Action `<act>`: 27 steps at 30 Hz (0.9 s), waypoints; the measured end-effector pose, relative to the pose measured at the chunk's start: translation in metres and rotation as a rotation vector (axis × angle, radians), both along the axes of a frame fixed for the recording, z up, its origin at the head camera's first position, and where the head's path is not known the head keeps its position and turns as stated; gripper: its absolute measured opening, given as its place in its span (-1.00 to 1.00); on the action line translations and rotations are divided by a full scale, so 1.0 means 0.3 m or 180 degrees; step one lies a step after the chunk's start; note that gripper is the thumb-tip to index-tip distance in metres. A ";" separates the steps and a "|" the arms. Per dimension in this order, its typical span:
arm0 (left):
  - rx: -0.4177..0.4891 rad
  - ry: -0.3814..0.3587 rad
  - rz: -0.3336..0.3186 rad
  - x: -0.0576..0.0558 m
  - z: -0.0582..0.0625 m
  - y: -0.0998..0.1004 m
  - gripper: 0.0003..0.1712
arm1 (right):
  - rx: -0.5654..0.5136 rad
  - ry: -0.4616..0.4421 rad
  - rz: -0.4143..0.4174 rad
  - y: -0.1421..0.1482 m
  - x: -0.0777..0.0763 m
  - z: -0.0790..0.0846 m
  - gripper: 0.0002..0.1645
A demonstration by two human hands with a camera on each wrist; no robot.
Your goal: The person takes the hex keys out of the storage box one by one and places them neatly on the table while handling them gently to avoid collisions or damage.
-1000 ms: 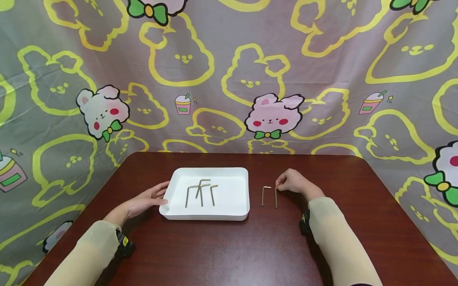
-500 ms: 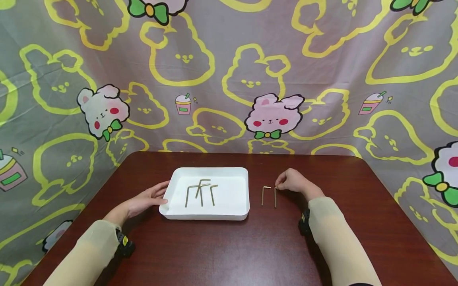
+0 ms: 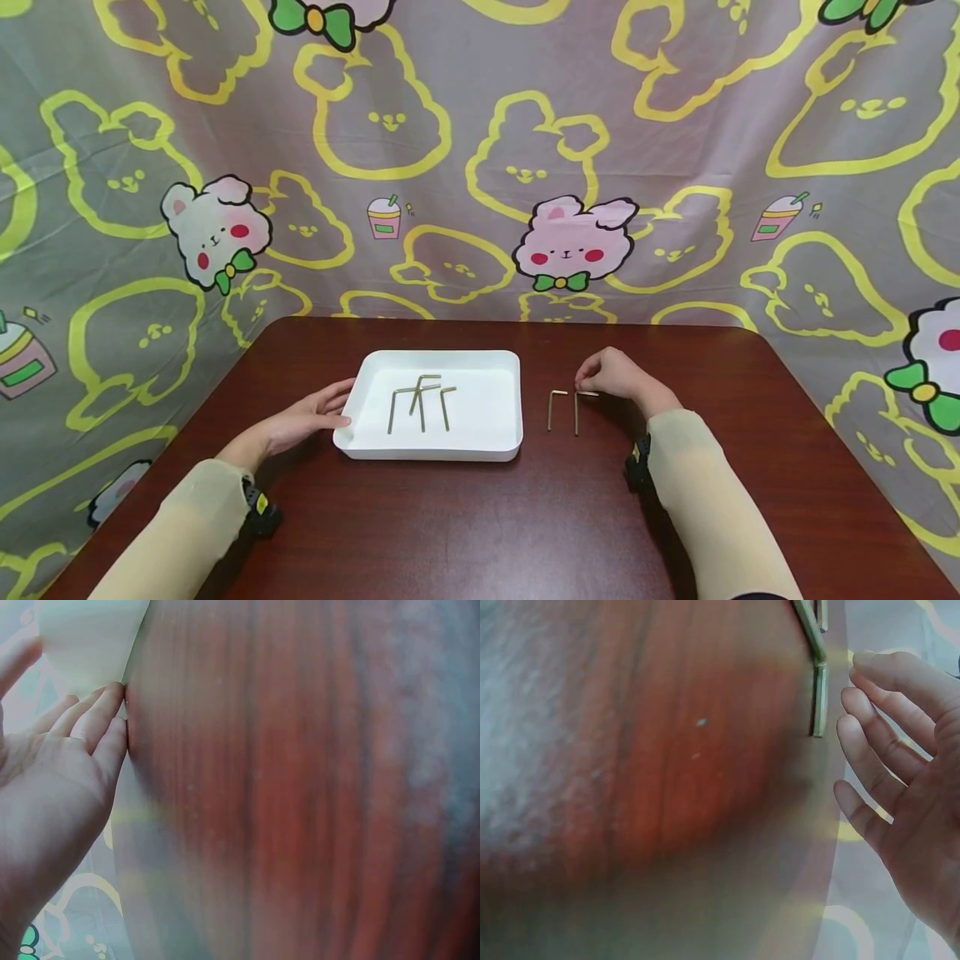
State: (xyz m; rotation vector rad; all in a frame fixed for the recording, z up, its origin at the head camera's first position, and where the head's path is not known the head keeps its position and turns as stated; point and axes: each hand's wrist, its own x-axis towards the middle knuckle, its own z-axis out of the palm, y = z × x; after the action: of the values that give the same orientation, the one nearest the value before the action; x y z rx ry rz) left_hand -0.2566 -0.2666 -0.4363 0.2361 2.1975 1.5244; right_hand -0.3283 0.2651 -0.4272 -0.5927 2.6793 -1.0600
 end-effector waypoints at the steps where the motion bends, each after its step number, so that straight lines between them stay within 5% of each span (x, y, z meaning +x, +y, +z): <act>1: -0.0005 -0.0013 0.0013 -0.001 0.000 0.001 -0.03 | 0.0017 0.0018 -0.0017 -0.003 -0.001 0.004 -0.94; 27: -0.0001 -0.0028 0.0021 0.004 0.007 0.004 -0.04 | 0.0243 0.0130 0.0185 -0.172 -0.017 0.223 -0.62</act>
State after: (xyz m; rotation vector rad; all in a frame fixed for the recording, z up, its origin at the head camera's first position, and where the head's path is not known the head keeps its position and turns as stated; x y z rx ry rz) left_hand -0.2554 -0.2656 -0.4341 0.2219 2.1939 1.5259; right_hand -0.3334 0.2135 -0.3603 -0.6803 2.7058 -0.9362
